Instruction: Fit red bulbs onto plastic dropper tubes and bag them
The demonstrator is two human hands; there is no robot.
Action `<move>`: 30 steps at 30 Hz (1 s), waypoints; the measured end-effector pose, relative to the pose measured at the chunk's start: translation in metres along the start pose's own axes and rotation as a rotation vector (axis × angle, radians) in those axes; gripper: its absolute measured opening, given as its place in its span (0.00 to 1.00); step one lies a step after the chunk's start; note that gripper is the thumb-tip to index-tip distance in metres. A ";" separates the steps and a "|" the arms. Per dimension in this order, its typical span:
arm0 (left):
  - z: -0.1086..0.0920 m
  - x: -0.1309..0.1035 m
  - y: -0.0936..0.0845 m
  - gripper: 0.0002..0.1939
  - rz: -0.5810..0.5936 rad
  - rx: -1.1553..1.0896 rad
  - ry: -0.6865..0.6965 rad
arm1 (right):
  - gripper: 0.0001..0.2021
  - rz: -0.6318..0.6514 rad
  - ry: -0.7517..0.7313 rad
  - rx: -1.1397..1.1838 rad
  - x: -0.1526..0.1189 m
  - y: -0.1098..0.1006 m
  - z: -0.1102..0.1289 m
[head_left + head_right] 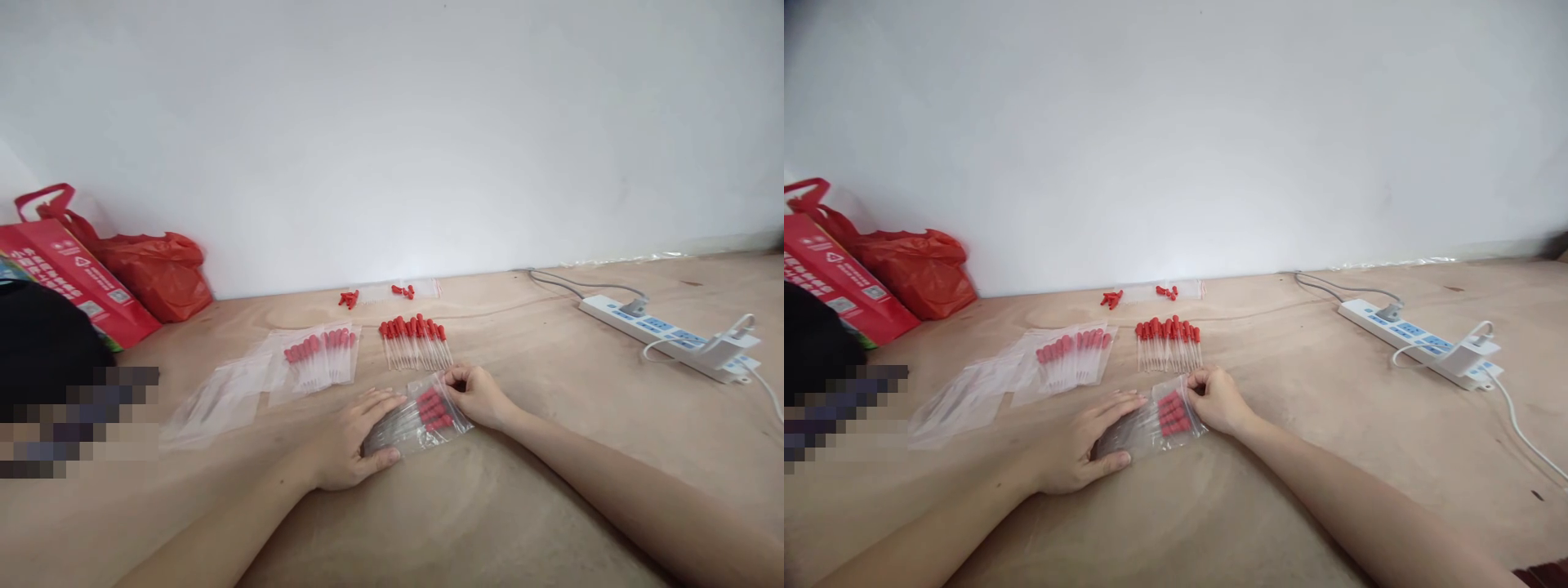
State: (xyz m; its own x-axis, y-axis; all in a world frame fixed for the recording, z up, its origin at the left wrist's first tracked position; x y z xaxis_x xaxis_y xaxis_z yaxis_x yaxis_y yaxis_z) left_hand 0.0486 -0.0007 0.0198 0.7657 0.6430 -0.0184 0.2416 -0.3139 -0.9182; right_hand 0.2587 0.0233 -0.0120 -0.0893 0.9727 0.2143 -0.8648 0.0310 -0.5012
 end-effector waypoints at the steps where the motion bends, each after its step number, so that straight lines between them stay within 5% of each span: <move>1: 0.000 0.000 0.000 0.31 0.003 0.000 0.001 | 0.12 0.034 -0.011 -0.012 0.000 -0.002 0.000; 5: 0.000 0.000 0.000 0.29 0.017 0.000 0.023 | 0.15 0.099 0.005 0.013 0.004 -0.014 -0.007; 10: 0.000 0.001 0.000 0.27 0.032 0.002 0.017 | 0.11 -0.209 0.139 -0.091 0.043 -0.036 -0.026; 17: -0.001 0.000 -0.002 0.25 -0.019 -0.070 0.016 | 0.11 -0.269 0.252 -0.151 0.099 -0.034 -0.048; 23: -0.002 -0.001 -0.002 0.17 -0.031 -0.099 0.019 | 0.06 -0.295 0.355 -0.065 0.102 -0.030 -0.054; 30: -0.003 -0.001 -0.002 0.24 -0.016 -0.051 0.039 | 0.09 -0.365 0.350 0.278 0.089 -0.049 -0.053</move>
State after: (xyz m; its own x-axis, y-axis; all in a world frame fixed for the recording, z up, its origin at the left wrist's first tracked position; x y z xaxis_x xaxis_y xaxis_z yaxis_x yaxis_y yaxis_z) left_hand 0.0489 -0.0022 0.0229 0.7839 0.6208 0.0126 0.2835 -0.3398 -0.8967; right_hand 0.3192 0.1209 -0.0128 0.3667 0.9302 0.0183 -0.9107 0.3629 -0.1975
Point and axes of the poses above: each hand's wrist, its own x-axis towards the middle knuckle, its own y-axis out of the palm, z = x × y, the point moved 4 cm from there along x, towards the middle knuckle
